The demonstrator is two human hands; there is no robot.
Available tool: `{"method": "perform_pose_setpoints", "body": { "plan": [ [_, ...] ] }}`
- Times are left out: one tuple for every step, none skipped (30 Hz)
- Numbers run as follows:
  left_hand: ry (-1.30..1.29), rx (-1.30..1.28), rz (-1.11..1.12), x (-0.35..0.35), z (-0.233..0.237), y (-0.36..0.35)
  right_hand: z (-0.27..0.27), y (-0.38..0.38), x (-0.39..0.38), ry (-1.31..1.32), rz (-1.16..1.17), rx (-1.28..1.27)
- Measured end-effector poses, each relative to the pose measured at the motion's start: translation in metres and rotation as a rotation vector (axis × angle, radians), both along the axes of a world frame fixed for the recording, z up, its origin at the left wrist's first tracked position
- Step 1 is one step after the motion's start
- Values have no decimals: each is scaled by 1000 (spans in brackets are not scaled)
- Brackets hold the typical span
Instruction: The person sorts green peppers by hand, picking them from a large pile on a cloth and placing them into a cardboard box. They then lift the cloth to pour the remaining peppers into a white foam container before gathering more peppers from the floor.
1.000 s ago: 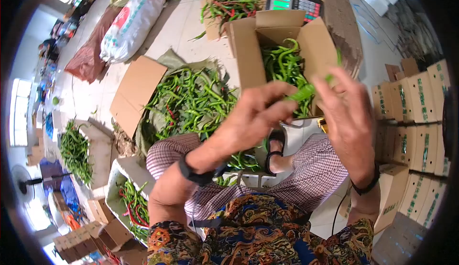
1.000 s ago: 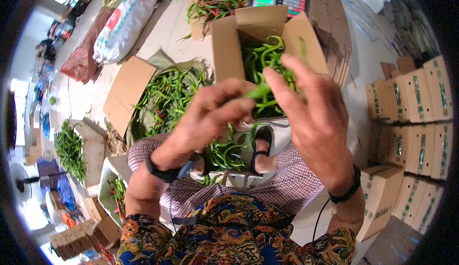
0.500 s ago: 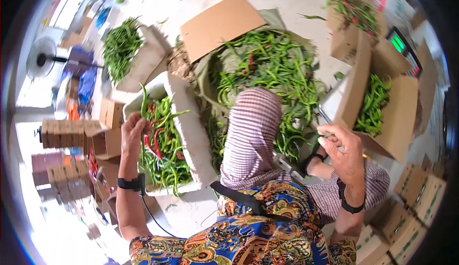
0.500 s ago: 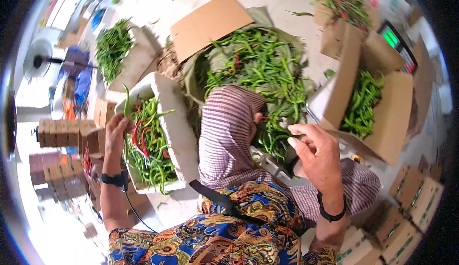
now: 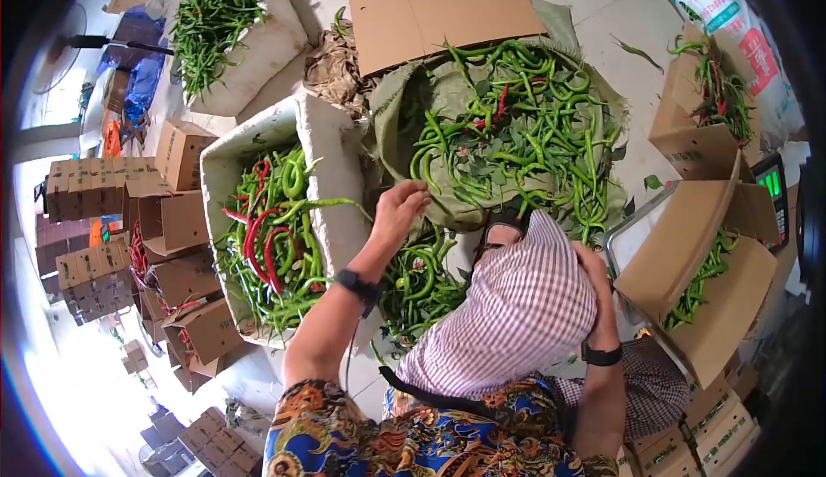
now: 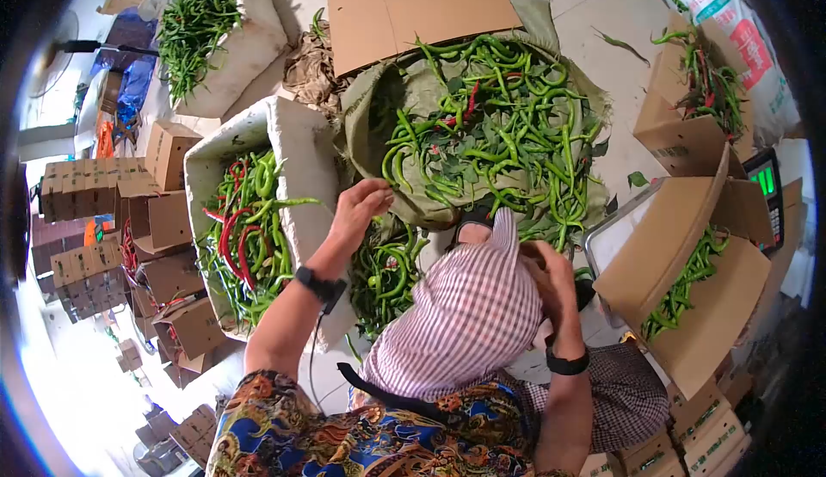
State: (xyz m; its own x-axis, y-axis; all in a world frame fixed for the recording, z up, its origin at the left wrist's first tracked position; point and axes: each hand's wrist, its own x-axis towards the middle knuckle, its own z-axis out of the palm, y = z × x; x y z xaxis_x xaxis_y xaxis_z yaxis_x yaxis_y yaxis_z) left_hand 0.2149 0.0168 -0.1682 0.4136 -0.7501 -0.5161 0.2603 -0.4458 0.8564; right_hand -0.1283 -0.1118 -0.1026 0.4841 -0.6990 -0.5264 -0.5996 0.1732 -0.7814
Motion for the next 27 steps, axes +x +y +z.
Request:
{"method": "perform_pose_setpoints", "body": {
  "plan": [
    [61, 54, 56, 3, -32, -15, -3, 1, 6, -69, -52, 61],
    [-42, 97, 71, 7, -62, -29, -10, -2, 10, -97, -53, 139],
    [-144, 139, 86, 9, -83, -43, -22, -4, 12, -36, 39, 29],
    [-140, 150, 88, 11, -102, -55, -40, -4, 10, -56, 12, 77],
    [-331, 249, 69, 13, -116, -67, -50, -8, 15, -79, -13, 125],
    [-524, 349, 48, 15, -129, -76, -56, -12, 19, -58, -26, 172],
    [-523, 362, 46, 17, -141, -85, -60, -18, 24, -57, -25, 184],
    [-564, 423, 71, 18, -153, -93, -65, -24, 29, -8, 24, 165],
    [-604, 481, 95, 20, -161, -104, -72, -30, 33, 40, 71, 143],
    [-657, 524, 104, 22, -169, -115, -81, -32, 37, 114, 98, 91],
    [-659, 529, 104, 23, -166, -129, -89, -30, 40, 34, 25, 92],
    [-760, 571, 80, 24, -162, -141, -96, -31, 42, 8, -17, 144],
    [-861, 614, 56, 26, -162, -150, -101, -32, 45, -19, -58, 198],
    [-813, 668, 46, 30, -166, -156, -105, -33, 49, -23, -51, 206],
    [-815, 677, 47, 31, -180, -155, -107, -33, 52, -33, -74, 254],
    [-719, 577, 105, 31, -198, -151, -110, -33, 53, -41, -101, 304],
    [-622, 478, 160, 28, -212, -149, -115, -32, 53, -41, -102, 313],
    [-430, 280, 150, 10, -202, -147, -122, -31, 52, -84, -116, 357],
    [-368, 246, 28, -8, -202, -139, -128, -31, 52, -128, -128, 399],
    [-361, 143, -162, -30, -149, -141, -133, -30, 52, -147, -178, 438],
    [-200, -52, -117, -55, -169, -125, -140, -36, 49, -164, -130, 442],
    [-220, -47, -239, -66, -130, -125, -137, -42, 56, -187, -176, 476],
    [-219, 33, -362, -75, -105, -127, -130, -51, 64, -209, -222, 502],
    [-244, -35, -524, -78, -86, -130, -123, -57, 73, -236, -265, 546],
    [-195, -168, -674, -75, -74, -138, -128, -62, 78, -304, -305, 626],
    [-347, -209, -673, -66, -74, -142, -132, -65, 87, -368, -440, 691],
    [-499, -251, -674, -51, -76, -150, -135, -68, 96, -431, -579, 755]
  ]
}}
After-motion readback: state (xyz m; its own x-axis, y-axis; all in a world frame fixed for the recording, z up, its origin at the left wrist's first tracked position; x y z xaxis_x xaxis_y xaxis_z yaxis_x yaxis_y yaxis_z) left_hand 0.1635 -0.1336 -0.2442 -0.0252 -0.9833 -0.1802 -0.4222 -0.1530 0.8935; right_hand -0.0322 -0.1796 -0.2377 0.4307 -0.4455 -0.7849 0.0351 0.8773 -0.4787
